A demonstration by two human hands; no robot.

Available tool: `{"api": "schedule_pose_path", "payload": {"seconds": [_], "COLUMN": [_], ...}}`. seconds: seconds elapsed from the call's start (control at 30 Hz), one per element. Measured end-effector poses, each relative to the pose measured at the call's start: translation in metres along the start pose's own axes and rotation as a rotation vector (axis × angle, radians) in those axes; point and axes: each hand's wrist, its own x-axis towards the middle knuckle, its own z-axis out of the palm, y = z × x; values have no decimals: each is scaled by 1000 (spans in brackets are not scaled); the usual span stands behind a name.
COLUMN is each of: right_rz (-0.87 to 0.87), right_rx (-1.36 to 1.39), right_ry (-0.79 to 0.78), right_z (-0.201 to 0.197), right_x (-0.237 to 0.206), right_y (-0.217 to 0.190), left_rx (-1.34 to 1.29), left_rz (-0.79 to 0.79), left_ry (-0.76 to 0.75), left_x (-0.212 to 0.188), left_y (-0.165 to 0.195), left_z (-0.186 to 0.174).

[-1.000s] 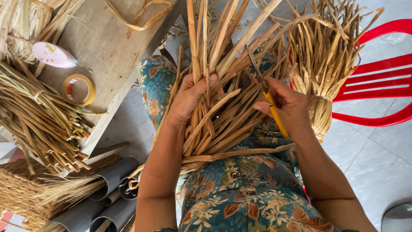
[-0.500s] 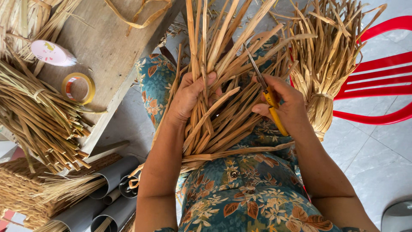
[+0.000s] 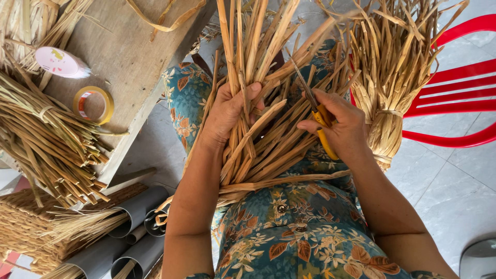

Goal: The person sits on a chair with a bundle of dried palm leaves across their lap and uses yellow-handled scissors to trim the leaf ends to even length. They rotate the bundle and cut different sections, then hold up the trimmed bundle at the end.

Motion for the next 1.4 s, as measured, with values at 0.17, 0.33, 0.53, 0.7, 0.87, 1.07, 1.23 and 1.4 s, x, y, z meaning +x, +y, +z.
{"api": "schedule_pose_path", "payload": {"seconds": [0.17,0.33,0.53,0.7,0.87,1.07,1.23,1.4], "right_rz": [-97,-82,-111,-22,-13,-24,-75,-79], "right_rx": [-43,-58,-19,43,145,-48,-53,-98], "right_ry": [36,23,24,-2,-20,-36,-11,-4], "right_z": [-5,-11,-9,-5,-4,-9,-7,-6], "right_x": [4,7,4,2,1,5,7,7], "right_y": [-1,-2,4,8,0,-11,-15,-15], "left_rx": [34,24,47,58,50,0,-55,-20], "left_rz": [-41,-60,-70,-66,-78,-109,-116,-122], "left_ry": [17,-14,-32,-41,-24,-10,-13,-42], "left_x": [0,-2,-3,-3,-3,0,2,4], "left_y": [3,5,6,7,7,3,-2,-3], "left_z": [3,5,8,7,7,5,1,0]}}
